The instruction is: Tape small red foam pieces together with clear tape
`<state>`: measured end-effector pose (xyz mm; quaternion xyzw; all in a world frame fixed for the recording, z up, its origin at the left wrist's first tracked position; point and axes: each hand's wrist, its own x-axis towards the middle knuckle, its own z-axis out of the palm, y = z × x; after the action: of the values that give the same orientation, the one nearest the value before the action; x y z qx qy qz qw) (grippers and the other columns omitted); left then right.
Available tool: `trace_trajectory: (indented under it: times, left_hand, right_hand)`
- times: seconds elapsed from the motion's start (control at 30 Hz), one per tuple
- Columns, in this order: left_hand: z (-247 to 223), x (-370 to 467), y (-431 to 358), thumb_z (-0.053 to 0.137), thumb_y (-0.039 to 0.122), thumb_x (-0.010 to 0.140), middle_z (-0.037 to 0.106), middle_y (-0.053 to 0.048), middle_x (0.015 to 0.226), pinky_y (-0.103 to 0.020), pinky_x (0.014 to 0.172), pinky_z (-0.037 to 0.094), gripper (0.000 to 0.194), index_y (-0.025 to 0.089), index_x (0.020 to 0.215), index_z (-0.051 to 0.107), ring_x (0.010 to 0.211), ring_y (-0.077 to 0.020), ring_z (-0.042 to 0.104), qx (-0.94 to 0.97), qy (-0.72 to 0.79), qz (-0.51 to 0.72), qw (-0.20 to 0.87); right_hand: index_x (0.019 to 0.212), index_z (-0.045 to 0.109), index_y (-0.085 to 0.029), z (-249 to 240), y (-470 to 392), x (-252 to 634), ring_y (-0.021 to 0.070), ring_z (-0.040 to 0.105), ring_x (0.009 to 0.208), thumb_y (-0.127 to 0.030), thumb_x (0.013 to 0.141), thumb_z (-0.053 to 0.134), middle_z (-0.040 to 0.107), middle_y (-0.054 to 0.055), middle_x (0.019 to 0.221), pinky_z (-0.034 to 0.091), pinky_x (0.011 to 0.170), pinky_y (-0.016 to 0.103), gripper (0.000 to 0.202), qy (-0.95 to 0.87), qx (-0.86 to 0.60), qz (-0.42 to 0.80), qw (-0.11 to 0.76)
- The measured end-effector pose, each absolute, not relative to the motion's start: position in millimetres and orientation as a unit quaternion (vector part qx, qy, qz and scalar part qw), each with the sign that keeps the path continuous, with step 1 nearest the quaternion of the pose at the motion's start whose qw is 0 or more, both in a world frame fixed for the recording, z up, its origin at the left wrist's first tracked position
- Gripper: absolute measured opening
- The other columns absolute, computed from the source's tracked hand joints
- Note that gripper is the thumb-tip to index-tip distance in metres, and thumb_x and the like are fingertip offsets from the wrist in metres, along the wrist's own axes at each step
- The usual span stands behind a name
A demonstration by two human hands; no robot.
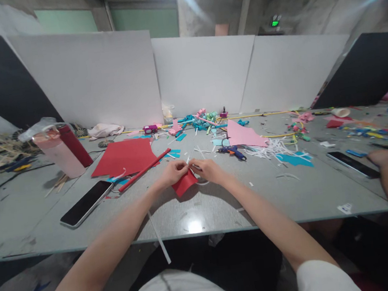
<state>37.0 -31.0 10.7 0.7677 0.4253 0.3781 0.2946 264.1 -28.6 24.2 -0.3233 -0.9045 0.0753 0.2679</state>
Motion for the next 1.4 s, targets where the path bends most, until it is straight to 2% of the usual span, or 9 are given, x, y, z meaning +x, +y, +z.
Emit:
trace_trajectory:
  times: [0.23, 0.5, 0.67, 0.8, 1.4]
  left_hand:
    - [10.0, 36.1, -27.6, 0.063, 0.045, 0.096, 0.073, -0.004, 0.085, -0.029, 0.075, 0.047, 0.031, 0.020, 0.081, 0.071, 0.082, -0.0189, 0.063, 0.750, 0.427, 0.384, 0.329]
    - [11.7, 39.4, -29.9, 0.068, 0.054, 0.091, 0.069, -0.003, 0.082, -0.027, 0.066, 0.042, 0.036, 0.018, 0.086, 0.070, 0.072, -0.0154, 0.058, 0.680, 0.433, 0.409, 0.428]
    - [14.2, 42.0, -32.1, 0.077, 0.062, 0.082, 0.068, -0.002, 0.078, -0.027, 0.062, 0.038, 0.045, 0.017, 0.086, 0.071, 0.067, -0.0141, 0.055, 0.641, 0.418, 0.430, 0.478]
    - [19.2, 43.6, -37.4, 0.084, 0.063, 0.076, 0.066, -0.002, 0.075, -0.026, 0.059, 0.035, 0.048, 0.017, 0.087, 0.073, 0.063, -0.0129, 0.052, 0.611, 0.406, 0.444, 0.515]
    - [24.4, 47.3, -41.5, 0.094, 0.061, 0.067, 0.065, -0.001, 0.072, -0.023, 0.056, 0.036, 0.051, 0.017, 0.083, 0.074, 0.060, -0.0105, 0.053, 0.557, 0.370, 0.468, 0.577]
  right_hand:
    - [0.121, 0.068, -0.021, 24.2, -27.0, 264.1, 0.0222, 0.074, 0.100, -0.028, 0.114, 0.048, 0.078, 0.011, 0.115, 0.050, 0.085, 0.030, 0.022, -0.911, -0.280, 0.067, 0.295]
    - [0.123, 0.067, -0.020, 31.1, -33.2, 263.5, 0.0243, 0.072, 0.107, -0.034, 0.117, 0.042, 0.077, 0.013, 0.119, 0.053, 0.095, 0.036, 0.029, -0.910, -0.258, 0.057, 0.321]
    - [0.125, 0.066, -0.020, 30.0, -32.8, 263.7, 0.0249, 0.073, 0.104, -0.034, 0.117, 0.040, 0.078, 0.013, 0.115, 0.054, 0.093, 0.038, 0.031, -0.910, -0.244, 0.016, 0.335]
    - [0.125, 0.066, -0.020, 27.0, -30.3, 264.4, 0.0243, 0.074, 0.098, -0.034, 0.118, 0.041, 0.079, 0.012, 0.115, 0.055, 0.088, 0.038, 0.030, -0.905, -0.219, -0.034, 0.362]
    - [0.122, 0.064, -0.020, 27.5, -31.0, 264.5, 0.0209, 0.069, 0.080, -0.029, 0.118, 0.043, 0.077, 0.009, 0.100, 0.050, 0.076, 0.036, 0.023, -0.892, -0.200, -0.108, 0.391]
